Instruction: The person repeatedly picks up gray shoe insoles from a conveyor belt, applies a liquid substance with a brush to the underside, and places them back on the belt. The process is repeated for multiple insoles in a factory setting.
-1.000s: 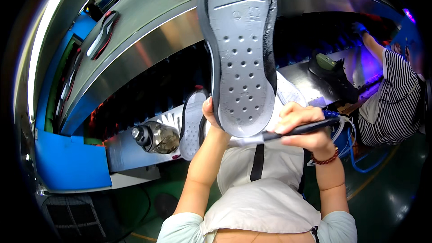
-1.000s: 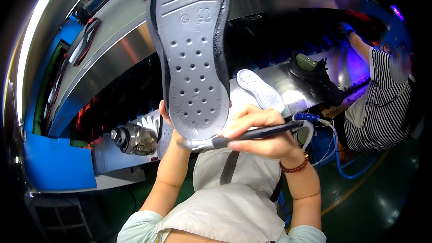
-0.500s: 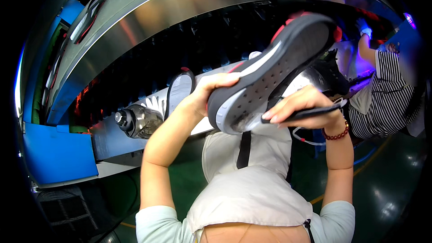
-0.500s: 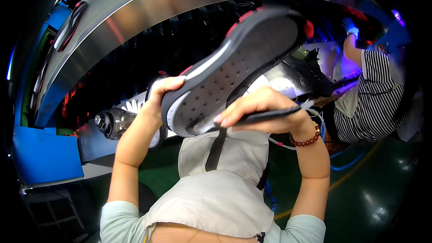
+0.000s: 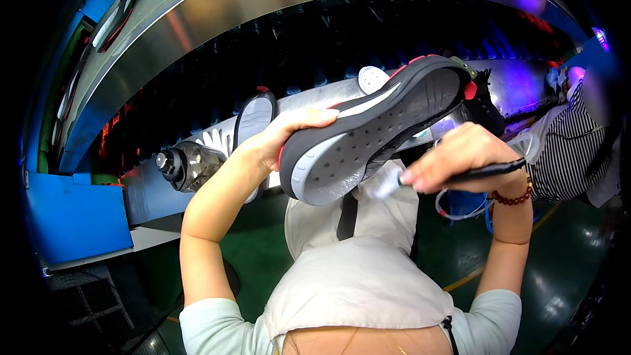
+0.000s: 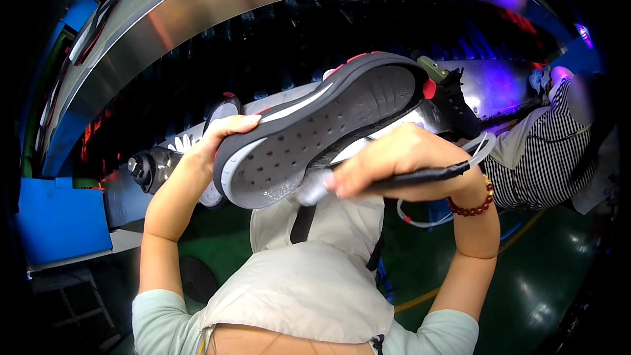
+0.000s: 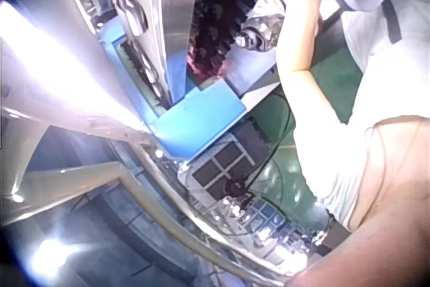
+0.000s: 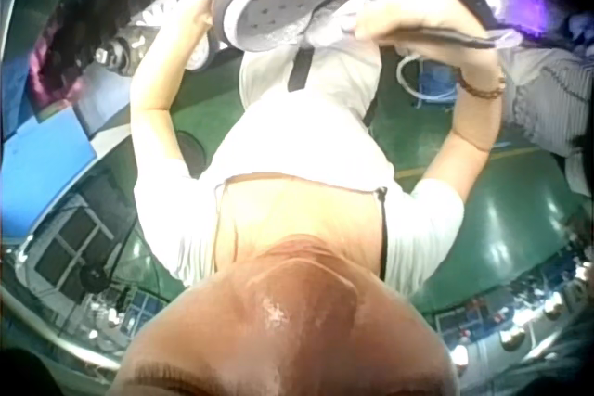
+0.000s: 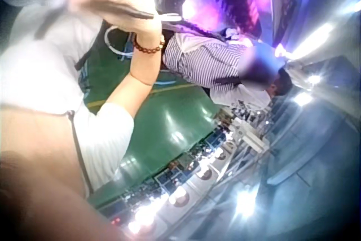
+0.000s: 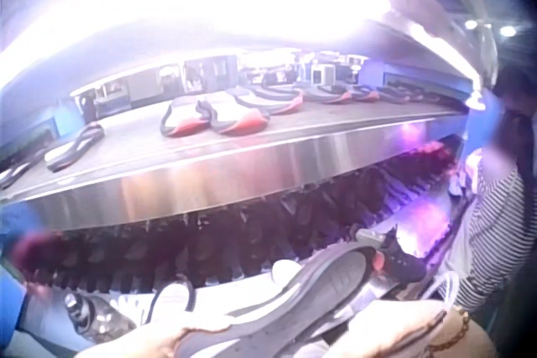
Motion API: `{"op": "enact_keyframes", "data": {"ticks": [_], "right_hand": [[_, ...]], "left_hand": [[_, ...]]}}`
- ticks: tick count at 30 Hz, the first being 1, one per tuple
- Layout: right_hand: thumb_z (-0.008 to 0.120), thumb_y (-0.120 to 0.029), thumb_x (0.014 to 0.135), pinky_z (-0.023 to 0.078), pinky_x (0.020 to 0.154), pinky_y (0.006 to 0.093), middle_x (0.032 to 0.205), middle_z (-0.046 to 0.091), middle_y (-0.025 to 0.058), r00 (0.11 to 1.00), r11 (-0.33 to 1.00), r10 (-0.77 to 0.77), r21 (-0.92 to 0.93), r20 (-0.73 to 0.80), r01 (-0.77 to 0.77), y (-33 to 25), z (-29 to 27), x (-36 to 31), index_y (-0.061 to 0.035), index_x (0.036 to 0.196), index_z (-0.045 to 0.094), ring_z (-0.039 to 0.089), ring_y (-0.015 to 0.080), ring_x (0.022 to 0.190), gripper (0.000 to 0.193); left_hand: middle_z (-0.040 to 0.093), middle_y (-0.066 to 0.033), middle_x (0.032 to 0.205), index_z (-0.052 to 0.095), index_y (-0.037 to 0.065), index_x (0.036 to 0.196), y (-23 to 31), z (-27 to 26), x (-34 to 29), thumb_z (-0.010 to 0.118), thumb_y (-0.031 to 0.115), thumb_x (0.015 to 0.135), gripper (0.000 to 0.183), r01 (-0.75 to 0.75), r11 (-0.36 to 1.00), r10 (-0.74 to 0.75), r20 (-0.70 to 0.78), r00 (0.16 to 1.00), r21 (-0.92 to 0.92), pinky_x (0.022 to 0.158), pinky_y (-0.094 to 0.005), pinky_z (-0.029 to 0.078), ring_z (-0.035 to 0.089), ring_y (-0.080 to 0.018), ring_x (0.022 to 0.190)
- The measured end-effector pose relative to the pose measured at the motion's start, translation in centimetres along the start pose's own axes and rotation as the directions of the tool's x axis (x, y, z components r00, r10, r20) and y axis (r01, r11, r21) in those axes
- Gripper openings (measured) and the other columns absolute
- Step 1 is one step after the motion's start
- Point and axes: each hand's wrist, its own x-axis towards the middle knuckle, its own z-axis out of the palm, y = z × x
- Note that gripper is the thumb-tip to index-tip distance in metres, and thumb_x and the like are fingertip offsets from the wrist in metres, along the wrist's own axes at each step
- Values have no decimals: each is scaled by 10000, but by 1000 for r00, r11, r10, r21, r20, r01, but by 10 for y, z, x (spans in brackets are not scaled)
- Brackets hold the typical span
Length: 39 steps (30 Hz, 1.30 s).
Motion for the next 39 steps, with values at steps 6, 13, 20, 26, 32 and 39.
{"op": "enact_keyframes", "data": {"ticks": [6, 13, 20, 26, 32, 39], "right_hand": [[635, -103, 761, 374, 512, 209, 932, 680, 77, 997, 975, 23, -223, 77, -5, 8, 0, -10, -83, 866, 682, 666, 166, 778, 116], [685, -40, 707, 471, 625, 249, 911, 675, 119, 989, 990, 82, -104, -126, -96, 13, 1, -19, -36, 838, 668, 669, 205, 776, 132], [717, 35, 641, 520, 714, 275, 906, 671, 145, 938, 974, 216, -14, -272, -228, 22, 4, -34, -22, 817, 674, 665, 220, 821, 190], [699, 58, 656, 518, 781, 321, 922, 664, 157, 866, 973, 178, -49, -467, -227, 20, -1, -40, -14, 825, 672, 659, 223, 844, 185], [702, 18, 675, 514, 757, 294, 922, 669, 145, 957, 993, 115, 13, -267, -116, 17, -5, -46, -21, 831, 677, 660, 229, 842, 163], [706, 19, 676, 505, 798, 303, 964, 655, 168, 965, 978, 164, -96, -204, -187, 17, -17, -50, 15, 876, 666, 651, 240, 877, 204]], "left_hand": [[564, -153, 1133, 441, 24, 1277, -3, -8, -6, 609, 288, 786, 583, -6, 999, 5, -16, 1000, -46, 845, -291, 454, 582, -204, 952], [594, -137, 1082, 489, 23, 1234, -10, -17, -18, 626, 225, 754, 539, -93, 992, 63, -310, 949, -86, 834, -300, 463, 591, -206, 932], [595, -159, 1080, 510, -19, 1191, -25, -39, -20, 620, 208, 728, 527, -228, 948, 171, -248, 954, -222, 850, -319, 464, 587, -234, 952], [595, -162, 1081, 514, -19, 1185, -26, -50, -29, 621, 212, 728, 523, -225, 948, 161, -269, 949, -224, 854, -324, 463, 588, -239, 953], [594, -164, 1082, 517, -19, 1179, -28, -52, -33, 622, 217, 728, 519, -240, 945, 173, -285, 943, -221, 859, -329, 462, 589, -244, 954], [593, -167, 1083, 521, -19, 1171, -35, -56, -30, 623, 222, 728, 515, -256, 943, 185, -304, 935, -214, 864, -334, 461, 590, -250, 956]]}}
